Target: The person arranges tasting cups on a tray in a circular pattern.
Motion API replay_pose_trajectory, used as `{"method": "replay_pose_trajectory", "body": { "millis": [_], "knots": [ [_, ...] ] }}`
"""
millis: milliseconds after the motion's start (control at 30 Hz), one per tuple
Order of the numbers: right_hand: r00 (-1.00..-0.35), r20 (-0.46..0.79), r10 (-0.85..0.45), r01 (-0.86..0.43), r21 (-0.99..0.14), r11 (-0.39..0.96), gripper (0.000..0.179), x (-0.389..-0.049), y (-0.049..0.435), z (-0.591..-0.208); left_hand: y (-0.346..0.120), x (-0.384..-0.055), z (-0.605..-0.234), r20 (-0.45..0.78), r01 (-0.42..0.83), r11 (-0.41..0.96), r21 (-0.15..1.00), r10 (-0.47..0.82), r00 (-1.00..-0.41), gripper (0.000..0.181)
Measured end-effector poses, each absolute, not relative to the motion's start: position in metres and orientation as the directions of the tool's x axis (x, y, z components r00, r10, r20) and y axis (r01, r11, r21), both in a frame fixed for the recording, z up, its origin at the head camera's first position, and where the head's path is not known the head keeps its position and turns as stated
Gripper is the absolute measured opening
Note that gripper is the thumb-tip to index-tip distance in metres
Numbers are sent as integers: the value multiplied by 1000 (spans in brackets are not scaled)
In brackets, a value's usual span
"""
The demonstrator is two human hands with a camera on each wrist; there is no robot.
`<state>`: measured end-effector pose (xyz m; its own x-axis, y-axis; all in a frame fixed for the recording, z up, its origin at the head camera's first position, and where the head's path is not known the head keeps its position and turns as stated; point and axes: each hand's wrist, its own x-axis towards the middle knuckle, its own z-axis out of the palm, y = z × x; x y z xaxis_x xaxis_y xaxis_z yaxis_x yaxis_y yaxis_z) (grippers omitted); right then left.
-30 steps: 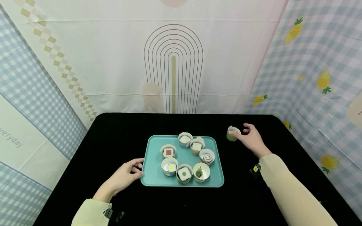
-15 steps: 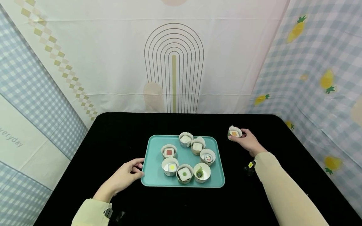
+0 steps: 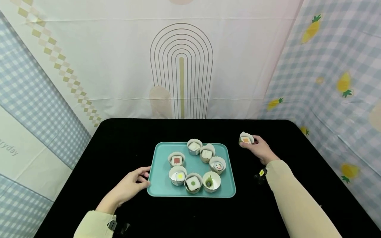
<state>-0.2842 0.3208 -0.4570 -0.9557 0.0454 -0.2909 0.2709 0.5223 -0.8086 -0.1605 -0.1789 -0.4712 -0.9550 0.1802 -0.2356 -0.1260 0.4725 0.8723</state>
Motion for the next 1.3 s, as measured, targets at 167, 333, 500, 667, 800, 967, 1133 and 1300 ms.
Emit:
{"method": "replay_pose_trajectory", "body": {
  "millis": [167, 333, 500, 667, 800, 967, 1133, 1300],
  "knots": [
    [-960, -276, 47, 260, -815, 518, 86, -283, 318, -457, -180, -160, -473, -221, -116, 469, 876, 176, -959, 52],
    [-956, -289, 57, 277, -816, 508, 83, -283, 316, -457, -181, -159, -474, -221, -117, 471, 874, 172, -960, 52],
    [-958, -281, 54, 269, -822, 502, 82, -283, 315, -460, -181, -158, -473, -224, -122, 471, 874, 168, -960, 51],
    [-959, -279, 56, 267, -813, 517, 88, -284, 312, -461, -181, -158, -473, -226, -124, 470, 874, 165, -960, 51],
    [-953, -296, 61, 281, -796, 536, 84, -285, 309, -457, -181, -159, -475, -216, -116, 468, 876, 167, -962, 51],
    [-949, -309, 70, 295, -784, 545, 80, -284, 309, -457, -181, -159, -475, -218, -114, 466, 877, 174, -960, 51],
    [-944, -324, 65, 309, -795, 522, 80, -283, 311, -457, -181, -158, -472, -235, -128, 470, 873, 176, -956, 51],
    [-948, -304, 96, 308, -791, 529, 81, -281, 313, -460, -178, -160, -469, -249, -136, 471, 871, 186, -951, 51]
  ]
}}
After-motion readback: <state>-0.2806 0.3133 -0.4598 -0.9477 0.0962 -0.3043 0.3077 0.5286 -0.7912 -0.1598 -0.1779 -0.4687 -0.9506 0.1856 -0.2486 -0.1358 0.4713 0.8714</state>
